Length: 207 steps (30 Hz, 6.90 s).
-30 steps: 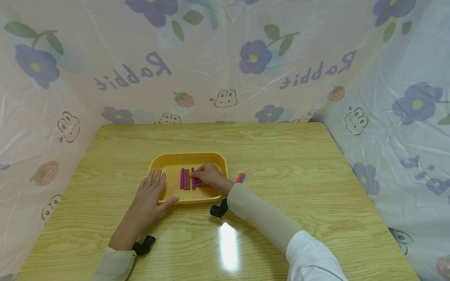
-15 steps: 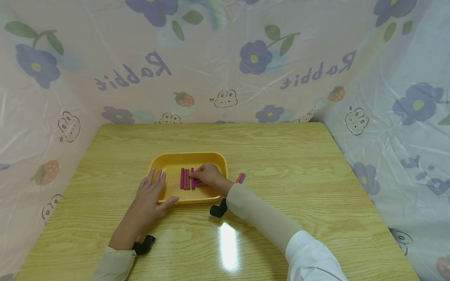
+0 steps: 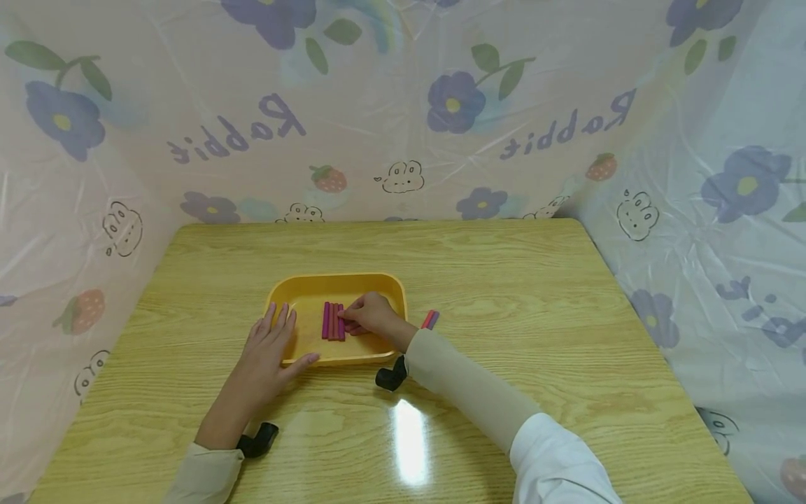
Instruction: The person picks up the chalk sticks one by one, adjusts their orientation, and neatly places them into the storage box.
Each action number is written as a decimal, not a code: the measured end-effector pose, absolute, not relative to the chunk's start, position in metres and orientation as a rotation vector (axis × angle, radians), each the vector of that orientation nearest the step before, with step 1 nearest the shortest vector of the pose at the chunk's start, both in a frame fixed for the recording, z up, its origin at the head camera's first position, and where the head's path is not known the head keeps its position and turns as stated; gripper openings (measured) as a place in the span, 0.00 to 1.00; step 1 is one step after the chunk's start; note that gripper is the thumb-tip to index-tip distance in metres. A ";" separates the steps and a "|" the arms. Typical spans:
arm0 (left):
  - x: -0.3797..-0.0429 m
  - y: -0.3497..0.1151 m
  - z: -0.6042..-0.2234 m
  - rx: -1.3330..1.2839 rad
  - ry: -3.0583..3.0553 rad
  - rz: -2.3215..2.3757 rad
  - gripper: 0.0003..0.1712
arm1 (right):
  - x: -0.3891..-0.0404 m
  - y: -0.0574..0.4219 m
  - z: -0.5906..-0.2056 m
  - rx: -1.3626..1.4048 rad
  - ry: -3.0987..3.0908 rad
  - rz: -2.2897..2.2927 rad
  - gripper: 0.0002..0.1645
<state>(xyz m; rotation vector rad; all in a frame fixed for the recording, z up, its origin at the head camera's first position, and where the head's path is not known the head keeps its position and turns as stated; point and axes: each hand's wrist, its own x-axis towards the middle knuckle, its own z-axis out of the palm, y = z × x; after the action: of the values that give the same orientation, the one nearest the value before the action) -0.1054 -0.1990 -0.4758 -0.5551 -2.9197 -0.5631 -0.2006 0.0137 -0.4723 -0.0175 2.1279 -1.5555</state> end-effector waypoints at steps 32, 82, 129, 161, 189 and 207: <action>-0.104 -0.199 -0.479 -0.568 -2.890 -0.549 0.52 | -0.189 0.030 -0.455 -0.226 2.226 -1.589 0.16; -0.105 -0.198 -0.478 -0.563 -2.921 -0.557 0.52 | -0.209 0.170 -0.468 -1.073 2.499 -0.565 0.11; -0.105 -0.198 -0.478 -0.553 -2.920 -0.546 0.52 | -0.192 0.180 -0.468 -0.796 2.519 -0.892 0.04; -0.104 -0.197 -0.478 -0.558 -2.902 -0.535 0.52 | -0.196 0.154 -0.443 -0.071 1.527 -2.054 0.22; -0.104 -0.199 -0.479 -0.555 -2.903 -0.557 0.52 | -0.197 0.075 -0.430 -0.084 1.681 -1.892 0.24; -0.104 -0.198 -0.477 -0.541 -2.906 -0.560 0.53 | -0.206 0.047 -0.446 -0.048 1.823 -1.804 0.20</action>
<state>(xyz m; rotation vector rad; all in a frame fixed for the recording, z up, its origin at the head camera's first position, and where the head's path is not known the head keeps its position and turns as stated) -0.1039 -0.1977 -0.4773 -0.5406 -2.9058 -0.5600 -0.2061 0.0470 -0.4459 -0.0477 1.8234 -1.8040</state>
